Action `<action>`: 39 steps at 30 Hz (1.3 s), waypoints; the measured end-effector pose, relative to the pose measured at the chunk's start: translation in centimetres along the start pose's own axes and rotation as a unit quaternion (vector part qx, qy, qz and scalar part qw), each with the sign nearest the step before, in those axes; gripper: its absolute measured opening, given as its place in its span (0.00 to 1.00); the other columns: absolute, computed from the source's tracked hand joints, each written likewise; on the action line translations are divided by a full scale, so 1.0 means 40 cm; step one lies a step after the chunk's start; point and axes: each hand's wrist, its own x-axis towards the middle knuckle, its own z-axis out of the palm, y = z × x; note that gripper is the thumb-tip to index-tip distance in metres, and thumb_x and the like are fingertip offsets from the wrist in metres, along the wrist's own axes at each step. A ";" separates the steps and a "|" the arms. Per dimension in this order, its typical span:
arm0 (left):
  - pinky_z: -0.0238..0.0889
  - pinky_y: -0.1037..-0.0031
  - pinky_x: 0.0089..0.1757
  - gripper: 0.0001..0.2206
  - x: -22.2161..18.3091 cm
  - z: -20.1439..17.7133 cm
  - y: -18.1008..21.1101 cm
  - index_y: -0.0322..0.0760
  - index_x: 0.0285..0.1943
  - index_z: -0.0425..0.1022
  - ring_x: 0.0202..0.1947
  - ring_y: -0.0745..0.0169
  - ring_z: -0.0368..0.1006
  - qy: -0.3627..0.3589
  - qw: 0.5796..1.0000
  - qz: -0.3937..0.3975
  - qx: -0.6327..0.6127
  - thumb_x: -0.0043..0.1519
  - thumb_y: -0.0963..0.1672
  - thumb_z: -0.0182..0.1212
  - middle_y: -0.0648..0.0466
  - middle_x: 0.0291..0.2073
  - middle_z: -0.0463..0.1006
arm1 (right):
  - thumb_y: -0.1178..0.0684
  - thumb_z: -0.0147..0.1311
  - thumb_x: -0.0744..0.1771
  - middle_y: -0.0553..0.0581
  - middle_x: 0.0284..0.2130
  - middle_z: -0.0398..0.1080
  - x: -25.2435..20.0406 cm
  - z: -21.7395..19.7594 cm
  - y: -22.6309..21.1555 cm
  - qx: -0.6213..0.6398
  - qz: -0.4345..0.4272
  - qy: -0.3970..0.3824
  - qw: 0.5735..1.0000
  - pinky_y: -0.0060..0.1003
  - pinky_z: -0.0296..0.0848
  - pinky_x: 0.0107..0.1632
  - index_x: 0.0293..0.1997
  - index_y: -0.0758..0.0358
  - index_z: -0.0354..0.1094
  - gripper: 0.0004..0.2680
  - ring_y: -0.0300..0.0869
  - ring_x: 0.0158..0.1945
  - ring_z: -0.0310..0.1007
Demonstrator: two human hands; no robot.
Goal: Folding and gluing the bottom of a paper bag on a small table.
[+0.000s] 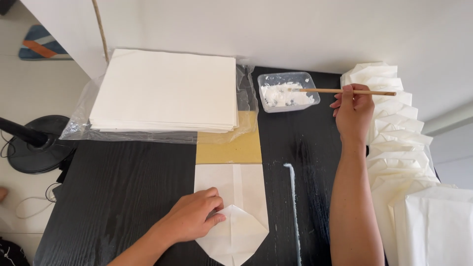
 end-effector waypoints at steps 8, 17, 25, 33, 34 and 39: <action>0.65 0.70 0.45 0.10 -0.037 0.062 0.013 0.43 0.49 0.75 0.49 0.67 0.69 0.090 0.993 -0.027 -0.069 0.68 0.49 0.54 0.63 0.47 0.74 | 0.52 0.44 0.74 0.51 0.32 0.70 0.025 0.054 0.040 0.021 -0.045 -0.044 0.998 0.27 0.68 0.25 0.46 0.57 0.65 0.05 0.33 0.26 0.71; 0.62 0.72 0.32 0.12 -0.014 0.106 -0.024 0.47 0.32 0.76 0.33 0.70 0.71 0.219 0.975 0.005 -0.033 0.62 0.53 0.59 0.69 0.31 0.77 | 0.49 0.41 0.74 0.48 0.33 0.71 0.040 0.041 0.059 -0.051 -0.100 -0.024 0.993 0.34 0.74 0.39 0.47 0.55 0.62 0.06 0.34 0.29 0.74; 0.63 0.72 0.34 0.10 -0.014 0.082 -0.022 0.48 0.34 0.77 0.32 0.71 0.73 0.219 0.974 0.018 -0.047 0.61 0.52 0.60 0.69 0.29 0.78 | 0.49 0.41 0.74 0.47 0.31 0.72 0.047 0.049 0.079 -0.062 -0.104 -0.022 0.992 0.34 0.74 0.40 0.45 0.56 0.63 0.06 0.34 0.28 0.75; 0.64 0.72 0.38 0.08 -0.014 0.011 0.012 0.48 0.38 0.77 0.33 0.69 0.71 0.072 0.993 -0.050 -0.076 0.65 0.50 0.60 0.66 0.35 0.80 | 0.45 0.43 0.75 0.48 0.19 0.64 0.021 0.011 0.002 0.123 -0.022 0.063 0.990 0.28 0.62 0.25 0.43 0.54 0.60 0.08 0.33 0.22 0.67; 0.64 0.72 0.38 0.08 -0.005 -0.002 0.008 0.48 0.38 0.77 0.33 0.69 0.71 0.075 0.993 -0.050 -0.076 0.65 0.50 0.60 0.66 0.35 0.80 | 0.45 0.43 0.75 0.48 0.19 0.64 0.018 0.009 -0.016 0.124 -0.024 0.062 0.990 0.28 0.62 0.25 0.43 0.54 0.60 0.08 0.33 0.22 0.67; 0.65 0.74 0.42 0.10 0.035 -0.070 -0.008 0.50 0.44 0.80 0.41 0.71 0.74 -0.068 0.996 -0.032 -0.039 0.62 0.52 0.63 0.66 0.41 0.82 | 0.37 0.41 0.71 0.54 0.31 0.76 -0.023 0.006 -0.084 0.274 0.092 0.033 0.957 0.26 0.62 0.22 0.39 0.53 0.56 0.13 0.36 0.21 0.67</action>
